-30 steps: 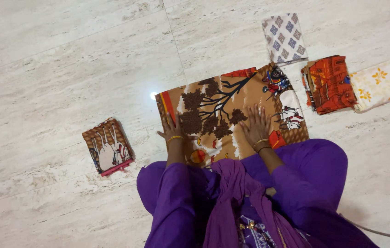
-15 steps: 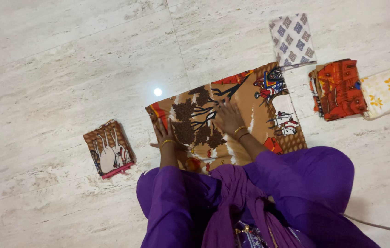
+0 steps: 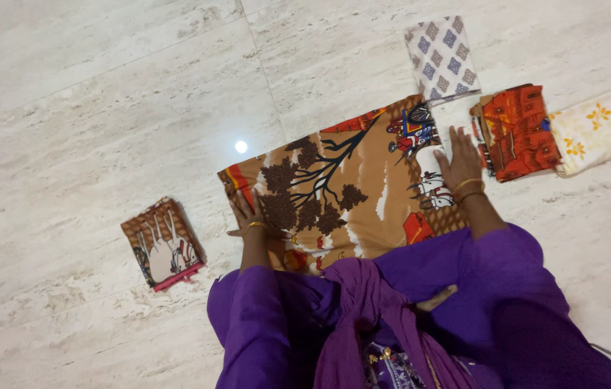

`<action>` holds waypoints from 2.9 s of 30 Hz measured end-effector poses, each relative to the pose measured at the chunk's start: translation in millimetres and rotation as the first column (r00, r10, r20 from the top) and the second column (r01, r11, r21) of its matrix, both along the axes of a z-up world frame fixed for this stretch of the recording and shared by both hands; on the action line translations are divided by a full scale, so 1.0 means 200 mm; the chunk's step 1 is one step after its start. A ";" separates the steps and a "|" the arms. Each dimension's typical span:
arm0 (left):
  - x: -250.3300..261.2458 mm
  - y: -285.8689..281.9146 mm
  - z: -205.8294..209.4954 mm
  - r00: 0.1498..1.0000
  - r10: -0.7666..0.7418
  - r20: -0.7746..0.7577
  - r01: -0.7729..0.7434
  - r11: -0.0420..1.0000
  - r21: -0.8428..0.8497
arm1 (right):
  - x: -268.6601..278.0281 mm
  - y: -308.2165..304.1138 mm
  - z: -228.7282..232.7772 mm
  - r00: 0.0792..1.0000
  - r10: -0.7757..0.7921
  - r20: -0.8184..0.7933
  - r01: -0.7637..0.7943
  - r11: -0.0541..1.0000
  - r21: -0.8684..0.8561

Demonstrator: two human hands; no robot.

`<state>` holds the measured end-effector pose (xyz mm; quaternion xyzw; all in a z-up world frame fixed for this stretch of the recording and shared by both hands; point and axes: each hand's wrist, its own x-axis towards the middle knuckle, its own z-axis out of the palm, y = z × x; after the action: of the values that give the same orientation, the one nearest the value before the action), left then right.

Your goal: The person sits on the floor and folds several patterned textile pieces one by one. They unfold each piece, smooth it out, fold it into a compact rectangle, and place it on a growing stack. The process is repeated for multiple items.

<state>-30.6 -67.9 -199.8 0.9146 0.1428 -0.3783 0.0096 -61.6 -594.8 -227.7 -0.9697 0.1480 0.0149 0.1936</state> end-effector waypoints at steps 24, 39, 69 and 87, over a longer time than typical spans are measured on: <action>-0.19 -0.60 -0.25 0.454 -0.689 0.565 0.803 0.591 0.077 | -0.14 1.08 -0.02 0.878 0.479 0.017 -0.460 0.851 -0.255; 0.05 0.00 -0.17 0.898 -0.040 0.438 0.005 0.997 0.082 | -0.12 0.12 -0.04 0.995 -0.036 -0.097 0.020 0.988 -0.153; -0.18 0.41 -0.03 0.881 0.460 -0.112 -0.466 0.803 -0.372 | -0.49 0.15 0.11 0.962 -0.171 -0.211 0.224 0.939 0.260; -0.18 0.32 -0.17 0.719 0.443 0.536 -0.145 0.849 -0.507 | -0.50 0.39 0.11 0.945 -0.324 -0.051 0.317 0.861 0.397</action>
<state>-66.3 -4.5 -234.3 0.9258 0.1913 -0.0617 0.3203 -162.2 -517.2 -205.2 -0.8713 0.2993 0.0040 0.3888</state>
